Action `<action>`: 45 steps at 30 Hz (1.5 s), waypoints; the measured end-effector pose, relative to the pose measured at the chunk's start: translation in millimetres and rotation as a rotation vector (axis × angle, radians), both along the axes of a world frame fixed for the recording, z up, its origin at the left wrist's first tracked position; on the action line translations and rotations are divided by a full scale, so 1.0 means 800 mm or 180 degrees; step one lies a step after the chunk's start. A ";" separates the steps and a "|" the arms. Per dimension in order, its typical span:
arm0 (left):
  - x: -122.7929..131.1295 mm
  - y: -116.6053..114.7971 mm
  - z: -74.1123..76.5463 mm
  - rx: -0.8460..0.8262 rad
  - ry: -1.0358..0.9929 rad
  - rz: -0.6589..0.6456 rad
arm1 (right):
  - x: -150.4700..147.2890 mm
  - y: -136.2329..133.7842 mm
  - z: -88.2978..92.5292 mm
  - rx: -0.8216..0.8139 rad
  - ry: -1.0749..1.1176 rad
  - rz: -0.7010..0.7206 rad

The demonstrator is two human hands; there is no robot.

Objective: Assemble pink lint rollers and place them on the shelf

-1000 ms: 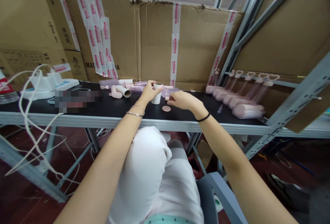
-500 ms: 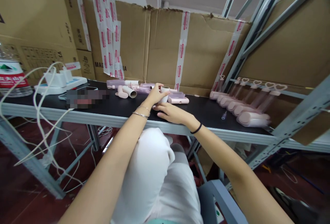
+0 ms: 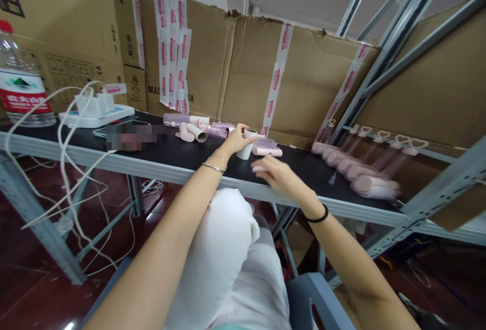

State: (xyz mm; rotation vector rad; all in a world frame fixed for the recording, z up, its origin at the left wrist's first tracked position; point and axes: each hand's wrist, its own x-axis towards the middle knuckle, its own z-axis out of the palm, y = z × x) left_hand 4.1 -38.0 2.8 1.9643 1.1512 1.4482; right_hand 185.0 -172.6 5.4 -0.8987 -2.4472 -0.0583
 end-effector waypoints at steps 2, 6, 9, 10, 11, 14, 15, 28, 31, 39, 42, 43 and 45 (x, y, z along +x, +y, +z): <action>0.001 0.004 -0.002 -0.0007 -0.0052 -0.0155 | 0.002 0.029 0.021 0.0034 0.0776 -0.0348; 0.002 0.004 -0.002 -0.0065 -0.0159 -0.0629 | -0.016 0.099 0.068 -0.0070 0.1479 -0.0742; 0.003 -0.001 0.000 -0.0103 -0.0231 -0.0851 | -0.034 0.133 0.085 -0.0485 0.1270 -0.0800; 0.003 -0.002 0.000 -0.0136 -0.0241 -0.0865 | -0.039 0.139 0.087 -0.0586 0.1167 -0.0803; 0.003 -0.004 0.001 -0.0177 -0.0241 -0.0858 | -0.042 0.144 0.086 -0.0647 0.1090 -0.0794; 0.004 -0.004 0.001 -0.0264 -0.0251 -0.0810 | -0.047 0.151 0.076 -0.0738 0.1095 -0.0820; 0.005 -0.004 0.000 -0.0276 -0.0275 -0.0815 | -0.048 0.152 0.072 -0.0793 0.1177 -0.0853; 0.006 -0.008 -0.001 -0.0242 -0.0297 -0.0966 | -0.050 0.167 0.039 -0.1747 0.1916 -0.0855; 0.004 -0.010 0.005 -0.0102 -0.0143 -0.0719 | -0.056 0.161 0.034 -0.1307 0.1929 -0.1072; -0.025 -0.022 0.015 0.0019 0.0378 0.2670 | -0.061 0.149 0.013 -0.0665 0.2204 -0.0615; -0.023 -0.024 0.005 -0.0425 0.0859 0.2997 | -0.059 0.151 0.007 -0.0747 0.2242 -0.0314; -0.021 -0.024 0.005 -0.0530 0.0942 0.3005 | -0.060 0.151 0.006 -0.0791 0.2190 -0.0260; -0.023 -0.025 0.012 -0.0503 0.1091 0.3061 | -0.060 0.150 0.005 -0.0877 0.2071 -0.0245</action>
